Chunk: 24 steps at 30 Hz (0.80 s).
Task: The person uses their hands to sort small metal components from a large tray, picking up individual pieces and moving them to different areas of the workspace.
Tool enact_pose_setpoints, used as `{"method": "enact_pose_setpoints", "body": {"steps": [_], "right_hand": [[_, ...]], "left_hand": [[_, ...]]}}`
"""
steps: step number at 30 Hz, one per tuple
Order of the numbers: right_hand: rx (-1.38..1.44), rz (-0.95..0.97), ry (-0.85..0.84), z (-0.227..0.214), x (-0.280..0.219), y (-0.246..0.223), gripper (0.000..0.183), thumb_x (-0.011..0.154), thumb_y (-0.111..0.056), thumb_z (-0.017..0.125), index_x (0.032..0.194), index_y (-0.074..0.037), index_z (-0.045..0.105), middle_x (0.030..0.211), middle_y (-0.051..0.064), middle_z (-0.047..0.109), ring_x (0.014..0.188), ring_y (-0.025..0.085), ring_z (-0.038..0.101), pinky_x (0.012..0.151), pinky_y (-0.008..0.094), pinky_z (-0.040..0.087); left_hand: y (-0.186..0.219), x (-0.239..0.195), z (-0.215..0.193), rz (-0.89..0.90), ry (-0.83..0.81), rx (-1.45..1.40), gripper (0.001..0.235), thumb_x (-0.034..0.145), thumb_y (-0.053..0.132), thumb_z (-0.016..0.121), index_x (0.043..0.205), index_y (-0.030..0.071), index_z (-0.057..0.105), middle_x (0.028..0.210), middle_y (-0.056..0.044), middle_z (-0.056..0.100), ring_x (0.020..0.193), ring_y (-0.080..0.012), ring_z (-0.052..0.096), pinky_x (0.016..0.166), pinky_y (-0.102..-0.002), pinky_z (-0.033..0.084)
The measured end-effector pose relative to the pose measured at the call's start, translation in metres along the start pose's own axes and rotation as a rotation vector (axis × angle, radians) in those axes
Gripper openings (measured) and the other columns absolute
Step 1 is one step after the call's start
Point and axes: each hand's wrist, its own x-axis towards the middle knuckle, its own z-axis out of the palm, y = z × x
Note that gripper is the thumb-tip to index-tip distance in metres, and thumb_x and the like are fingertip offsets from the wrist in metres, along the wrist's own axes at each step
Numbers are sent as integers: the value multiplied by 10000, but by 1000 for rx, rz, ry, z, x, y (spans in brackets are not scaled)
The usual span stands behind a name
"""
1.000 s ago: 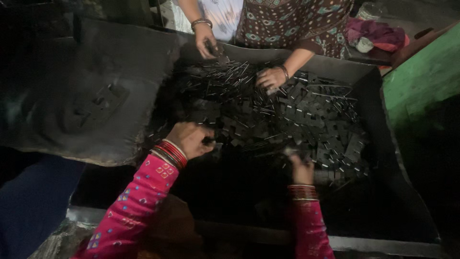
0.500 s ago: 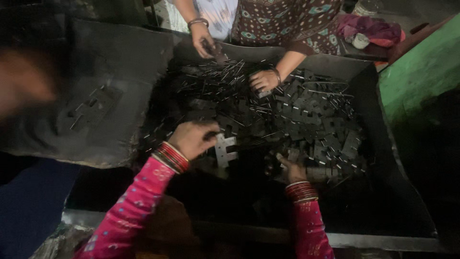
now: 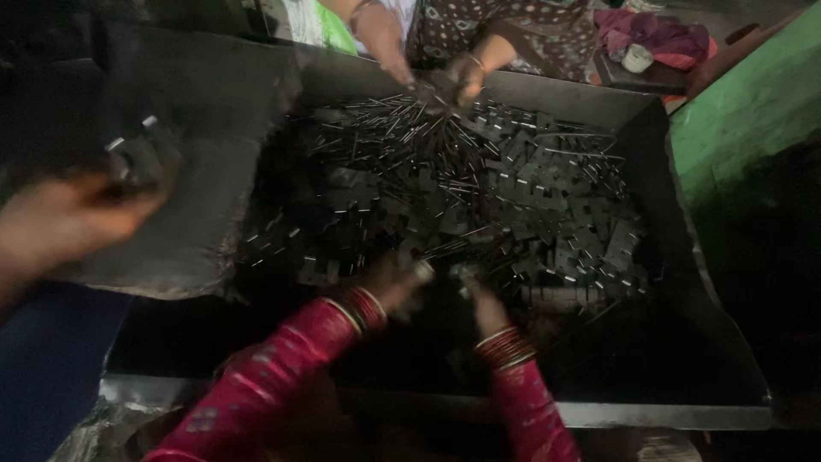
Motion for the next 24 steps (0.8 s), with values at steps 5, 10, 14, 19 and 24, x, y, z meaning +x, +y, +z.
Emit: {"method": "enact_pose_setpoints", "body": {"steps": [5,10,14,19,24], "right_hand": [[315,-73,-236,18,-5,31,726,974,-601,479,1372,-6,599,1339,113,691,1193,236,653,1045,326,489],[-1001,-516,-89,-12,-20,29,772,866,-626,677,1342,-20,634,1222,179,744,1131,292,714,991,400,547],[-1469,-213,-193,-21,-50,14,823,869,-641,699,1453,-102,488,1343,170,614,1195,340,635,1004,452,530],[-1571,-171,-289,-24,-28,40,539,907,-508,662,1336,-182,655,1247,126,727,1145,318,702,973,455,568],[-1434,-497,-346,-65,48,100,512,863,-409,720,1283,-129,634,1166,143,691,1087,356,672,912,474,551]], "left_hand": [[-16,-24,29,85,-25,720,826,937,308,645,1579,-19,242,1251,-273,632,1131,-430,633,955,-530,497],[101,-49,-68,170,397,1401,165,817,258,702,952,190,768,900,-129,766,842,-325,750,738,-467,605],[152,-78,-181,44,1093,1581,473,895,277,592,1361,195,575,1134,-115,736,1146,-370,648,840,-509,519],[128,-91,-257,-224,1193,1358,390,1134,241,490,1510,208,588,1201,-178,733,1266,-423,596,1088,-594,402],[140,-75,-189,178,1389,1541,616,943,441,517,1461,114,583,1447,-186,597,1353,-413,495,1073,-634,315]]}}
